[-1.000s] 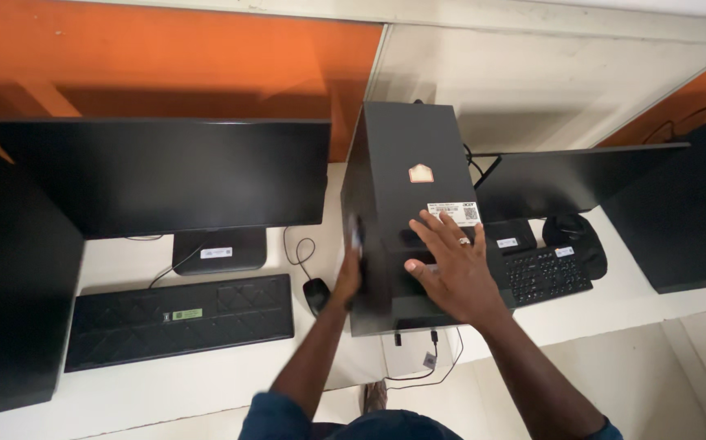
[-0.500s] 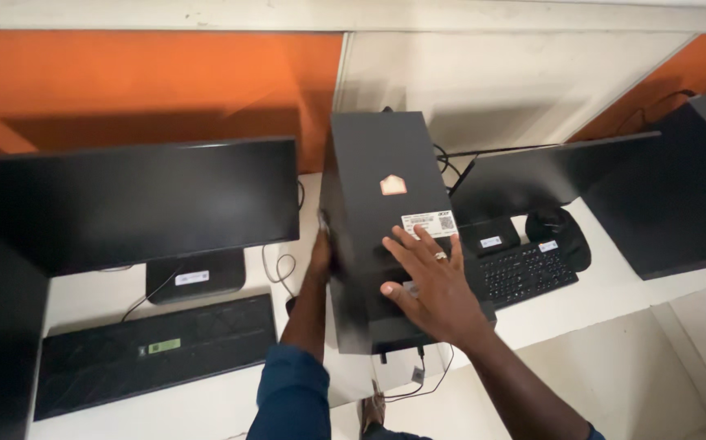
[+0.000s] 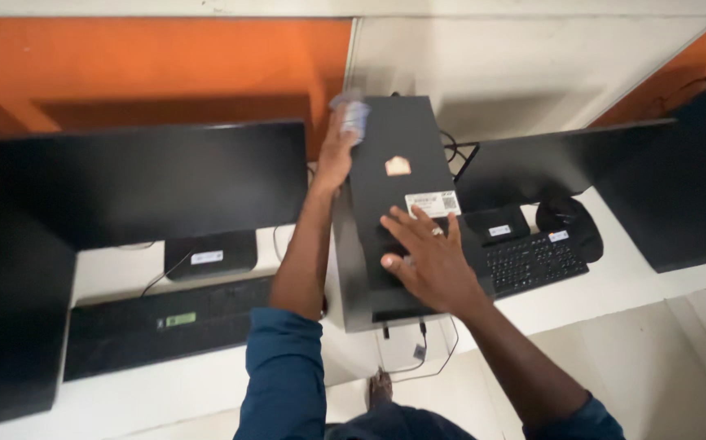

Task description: The person wipes the surface of a desktop computer tower and a monitor using a cloth. They clean the top, sides, and front of the tower, then move to the monitor to wipe the screen and bezel.

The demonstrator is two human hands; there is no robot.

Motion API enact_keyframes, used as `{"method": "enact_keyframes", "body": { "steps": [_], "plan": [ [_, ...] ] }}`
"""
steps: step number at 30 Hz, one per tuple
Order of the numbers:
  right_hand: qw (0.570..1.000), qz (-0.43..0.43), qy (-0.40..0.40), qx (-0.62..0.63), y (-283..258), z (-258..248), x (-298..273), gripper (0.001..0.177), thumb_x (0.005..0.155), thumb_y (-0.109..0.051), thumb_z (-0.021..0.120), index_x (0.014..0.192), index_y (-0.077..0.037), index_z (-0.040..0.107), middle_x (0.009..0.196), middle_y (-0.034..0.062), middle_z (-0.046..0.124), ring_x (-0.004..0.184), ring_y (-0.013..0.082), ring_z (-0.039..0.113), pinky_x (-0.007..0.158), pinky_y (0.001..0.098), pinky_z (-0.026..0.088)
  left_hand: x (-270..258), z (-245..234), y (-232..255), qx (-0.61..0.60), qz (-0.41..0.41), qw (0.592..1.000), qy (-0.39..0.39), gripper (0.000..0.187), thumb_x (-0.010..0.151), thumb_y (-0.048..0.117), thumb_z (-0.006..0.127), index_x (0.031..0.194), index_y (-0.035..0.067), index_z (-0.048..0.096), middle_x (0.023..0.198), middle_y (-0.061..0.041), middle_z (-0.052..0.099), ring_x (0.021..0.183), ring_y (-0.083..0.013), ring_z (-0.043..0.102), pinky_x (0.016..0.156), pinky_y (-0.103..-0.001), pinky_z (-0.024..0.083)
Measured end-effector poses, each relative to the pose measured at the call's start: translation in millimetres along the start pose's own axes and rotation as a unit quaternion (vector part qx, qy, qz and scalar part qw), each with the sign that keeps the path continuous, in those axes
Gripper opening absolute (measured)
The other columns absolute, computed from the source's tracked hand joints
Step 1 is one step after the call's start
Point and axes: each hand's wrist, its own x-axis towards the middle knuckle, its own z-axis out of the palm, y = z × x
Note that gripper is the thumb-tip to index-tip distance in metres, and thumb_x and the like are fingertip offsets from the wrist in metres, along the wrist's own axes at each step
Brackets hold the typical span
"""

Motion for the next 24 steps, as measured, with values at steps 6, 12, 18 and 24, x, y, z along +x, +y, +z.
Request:
{"method": "enact_keyframes", "body": {
  "steps": [6, 12, 18, 24],
  "plan": [
    [0.997, -0.017, 0.048, 0.050, 6, 2, -3, 0.059, 0.102, -0.052, 0.046, 0.152, -0.021, 0.047, 0.162, 0.0070, 0.041, 0.153, 0.0321, 0.030, 0.118, 0.0711, 0.006, -75, -3, 84, 0.125, 0.035, 0.988, -0.080, 0.056, 0.099, 0.011, 0.060, 0.154, 0.017, 0.050, 0.170, -0.029, 0.005, 0.161, -0.0405, 0.012, 0.128, -0.038, 0.018],
    [0.995, -0.027, 0.062, 0.075, 8, 6, -4, 0.055, 0.104, -0.049, 0.047, 0.152, -0.022, 0.047, 0.161, 0.0075, 0.043, 0.153, 0.0327, 0.030, 0.117, 0.0728, 0.005, -167, -18, 179, 0.019, -0.115, 0.986, -0.123, 0.044, 0.099, 0.009, 0.054, 0.142, 0.013, 0.064, 0.174, -0.020, 0.009, 0.160, -0.0342, 0.017, 0.125, -0.037, 0.022],
    [0.996, -0.033, 0.059, 0.054, 6, 5, -4, 0.058, 0.100, -0.051, 0.049, 0.150, -0.022, 0.048, 0.159, 0.0061, 0.044, 0.151, 0.0316, 0.032, 0.116, 0.0723, 0.006, -191, -23, 204, -0.116, -0.146, 0.976, -0.114, 0.044, 0.102, 0.011, 0.050, 0.145, 0.006, 0.058, 0.174, -0.019, 0.023, 0.160, -0.0301, 0.023, 0.125, -0.036, 0.021],
    [0.995, -0.048, 0.035, 0.083, 9, 2, -3, 0.054, 0.102, -0.047, 0.049, 0.150, -0.021, 0.049, 0.160, 0.0063, 0.044, 0.153, 0.0310, 0.030, 0.117, 0.0715, 0.005, -141, -11, 140, -0.004, -0.060, 0.994, -0.093, 0.051, 0.102, 0.012, 0.052, 0.153, 0.006, 0.047, 0.171, -0.024, 0.012, 0.160, -0.0302, 0.013, 0.125, -0.036, 0.020]
  ]
}}
